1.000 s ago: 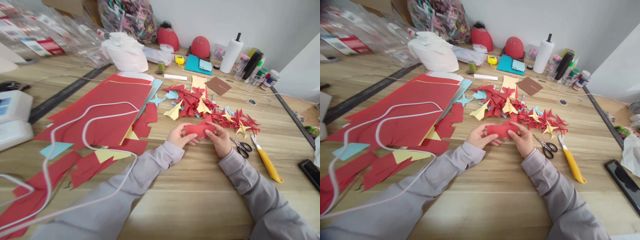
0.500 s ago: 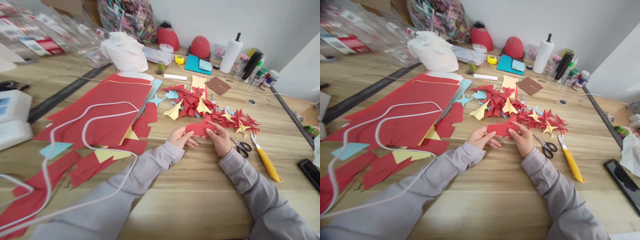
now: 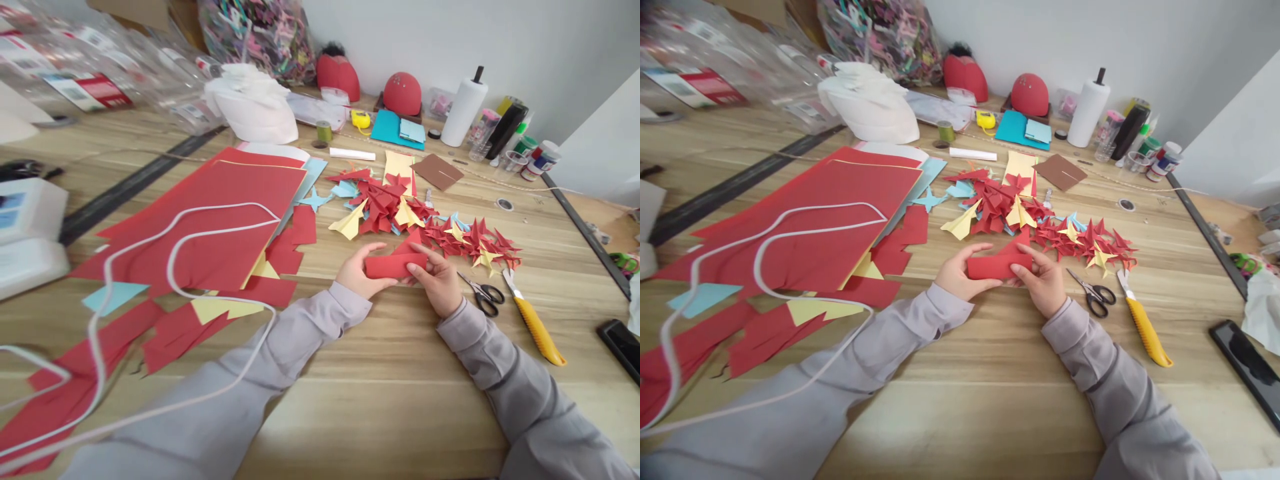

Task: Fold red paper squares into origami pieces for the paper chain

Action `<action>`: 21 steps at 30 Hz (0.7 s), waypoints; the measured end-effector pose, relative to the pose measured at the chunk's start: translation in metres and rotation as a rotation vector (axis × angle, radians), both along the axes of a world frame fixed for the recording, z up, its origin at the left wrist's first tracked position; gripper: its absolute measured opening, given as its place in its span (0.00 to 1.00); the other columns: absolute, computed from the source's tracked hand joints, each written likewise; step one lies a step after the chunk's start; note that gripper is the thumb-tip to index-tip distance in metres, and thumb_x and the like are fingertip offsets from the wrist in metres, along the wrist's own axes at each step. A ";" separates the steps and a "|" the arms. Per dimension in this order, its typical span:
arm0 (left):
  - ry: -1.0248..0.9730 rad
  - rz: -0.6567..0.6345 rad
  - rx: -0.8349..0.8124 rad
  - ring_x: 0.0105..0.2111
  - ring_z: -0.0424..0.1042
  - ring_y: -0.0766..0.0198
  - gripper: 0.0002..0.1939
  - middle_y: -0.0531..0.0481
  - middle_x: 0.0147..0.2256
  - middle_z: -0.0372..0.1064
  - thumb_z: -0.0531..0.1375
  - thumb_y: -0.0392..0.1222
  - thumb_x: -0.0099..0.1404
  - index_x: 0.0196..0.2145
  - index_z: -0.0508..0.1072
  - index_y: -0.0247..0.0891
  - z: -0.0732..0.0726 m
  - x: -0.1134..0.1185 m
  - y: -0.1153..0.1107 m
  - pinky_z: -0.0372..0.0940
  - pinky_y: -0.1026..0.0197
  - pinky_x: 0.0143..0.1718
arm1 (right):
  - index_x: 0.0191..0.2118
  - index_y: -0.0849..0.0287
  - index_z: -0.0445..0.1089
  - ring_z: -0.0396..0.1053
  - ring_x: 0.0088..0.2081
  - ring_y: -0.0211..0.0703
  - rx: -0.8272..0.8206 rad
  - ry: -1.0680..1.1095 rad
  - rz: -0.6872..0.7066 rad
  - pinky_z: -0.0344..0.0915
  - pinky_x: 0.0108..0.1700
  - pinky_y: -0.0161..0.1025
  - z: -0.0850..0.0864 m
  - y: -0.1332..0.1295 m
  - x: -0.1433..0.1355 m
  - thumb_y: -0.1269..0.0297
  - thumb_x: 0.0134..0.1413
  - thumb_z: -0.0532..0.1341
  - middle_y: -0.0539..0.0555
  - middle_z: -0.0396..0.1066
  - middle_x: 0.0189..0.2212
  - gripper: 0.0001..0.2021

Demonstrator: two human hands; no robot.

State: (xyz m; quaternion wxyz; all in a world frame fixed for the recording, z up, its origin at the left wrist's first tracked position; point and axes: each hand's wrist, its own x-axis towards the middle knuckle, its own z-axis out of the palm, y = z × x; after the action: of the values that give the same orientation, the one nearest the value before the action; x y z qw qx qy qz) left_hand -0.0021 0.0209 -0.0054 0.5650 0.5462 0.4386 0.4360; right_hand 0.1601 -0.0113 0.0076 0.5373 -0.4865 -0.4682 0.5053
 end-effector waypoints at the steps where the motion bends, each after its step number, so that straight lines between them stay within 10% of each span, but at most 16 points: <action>1: 0.025 0.006 0.007 0.32 0.74 0.56 0.37 0.46 0.33 0.73 0.71 0.38 0.36 0.47 0.68 0.36 -0.001 0.000 0.000 0.70 0.55 0.35 | 0.51 0.57 0.66 0.72 0.22 0.39 0.003 -0.007 0.011 0.71 0.27 0.38 0.000 -0.001 -0.001 0.56 0.42 0.67 0.47 0.73 0.20 0.28; 21: -0.222 -0.059 -0.181 0.17 0.71 0.63 0.32 0.52 0.20 0.71 0.70 0.40 0.40 0.43 0.65 0.30 0.000 0.004 -0.002 0.68 0.62 0.21 | 0.55 0.54 0.63 0.73 0.27 0.44 0.115 -0.088 0.026 0.73 0.32 0.43 -0.006 -0.003 -0.002 0.60 0.40 0.69 0.50 0.74 0.27 0.32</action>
State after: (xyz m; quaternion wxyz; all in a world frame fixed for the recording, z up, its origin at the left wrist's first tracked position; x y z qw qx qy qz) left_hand 0.0023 0.0193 -0.0056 0.6694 0.4541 0.3946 0.4358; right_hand 0.1578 -0.0140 0.0017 0.5365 -0.4705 -0.5259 0.4628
